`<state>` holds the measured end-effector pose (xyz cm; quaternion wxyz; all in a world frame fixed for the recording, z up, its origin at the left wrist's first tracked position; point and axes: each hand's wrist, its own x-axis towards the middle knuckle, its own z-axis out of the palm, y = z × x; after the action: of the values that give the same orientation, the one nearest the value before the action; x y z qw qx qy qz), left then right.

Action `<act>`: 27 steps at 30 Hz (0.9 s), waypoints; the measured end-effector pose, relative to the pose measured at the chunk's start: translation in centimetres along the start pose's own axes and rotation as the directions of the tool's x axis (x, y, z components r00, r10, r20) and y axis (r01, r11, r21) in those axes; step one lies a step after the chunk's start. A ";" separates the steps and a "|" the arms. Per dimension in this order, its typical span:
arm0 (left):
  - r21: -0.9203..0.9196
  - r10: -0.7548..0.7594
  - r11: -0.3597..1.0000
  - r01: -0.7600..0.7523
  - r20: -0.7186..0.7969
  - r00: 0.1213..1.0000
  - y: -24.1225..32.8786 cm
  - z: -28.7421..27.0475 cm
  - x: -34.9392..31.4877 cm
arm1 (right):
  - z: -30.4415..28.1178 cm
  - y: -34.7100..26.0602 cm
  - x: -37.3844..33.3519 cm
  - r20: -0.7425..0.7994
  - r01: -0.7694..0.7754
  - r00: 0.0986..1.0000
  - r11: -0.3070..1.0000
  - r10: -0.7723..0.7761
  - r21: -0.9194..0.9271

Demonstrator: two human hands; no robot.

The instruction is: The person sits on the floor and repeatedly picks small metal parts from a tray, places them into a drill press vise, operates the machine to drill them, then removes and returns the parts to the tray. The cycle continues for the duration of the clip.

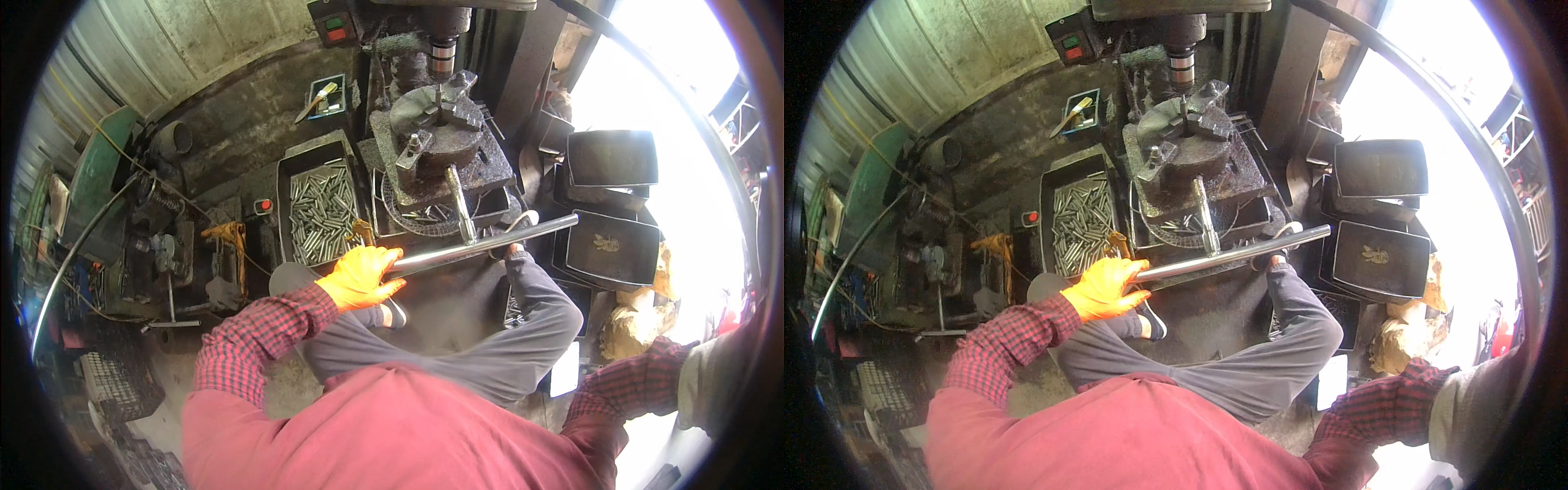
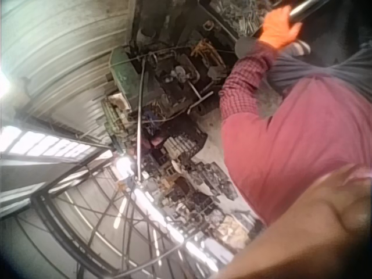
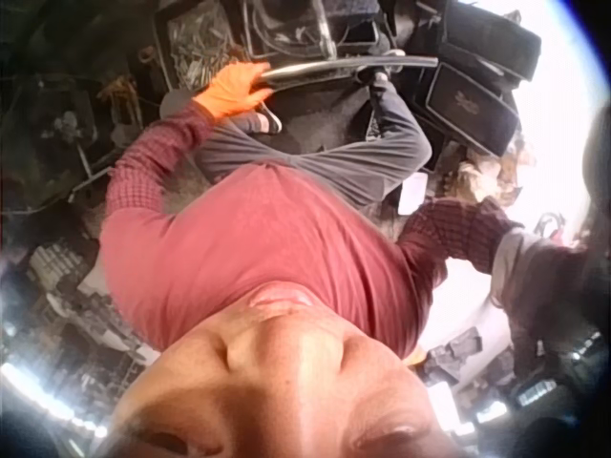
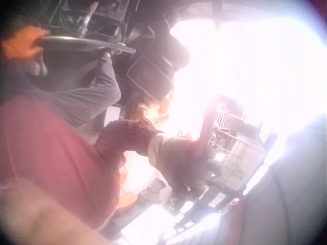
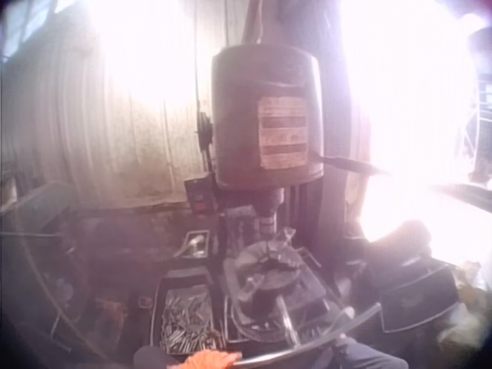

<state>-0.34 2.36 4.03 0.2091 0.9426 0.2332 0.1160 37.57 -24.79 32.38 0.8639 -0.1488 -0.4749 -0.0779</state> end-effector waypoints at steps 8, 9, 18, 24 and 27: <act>-0.065 -0.100 0.991 0.114 0.190 0.977 -0.8 -0.1 2.4 | -2.9 12.4 -6.2 -0.307 -0.609 0.717 0.777 0.625 0.160; -0.050 -0.135 0.988 0.148 0.208 0.969 -0.6 -0.2 2.6 | -3.1 14.3 -8.6 -0.337 -0.675 0.602 0.686 0.724 0.270; -0.038 -0.222 0.972 0.231 0.161 0.962 -2.0 3.1 1.6 | -3.4 20.1 -18.7 -0.389 -0.491 0.112 0.391 0.914 0.778; -0.034 -0.162 0.986 0.160 -0.051 0.985 -0.6 7.6 4.5 | -0.2 19.6 -16.7 -0.273 -0.842 0.355 0.433 0.894 0.322; 0.069 0.000 0.998 0.012 -0.161 0.987 0.0 2.1 2.8 | 0.9 19.6 -16.3 -0.333 -0.850 0.353 0.448 0.874 0.275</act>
<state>2.71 3.02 2.45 0.1570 0.9362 0.2561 0.1828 33.54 -6.16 15.49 0.8595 -0.3308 -0.1247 0.3693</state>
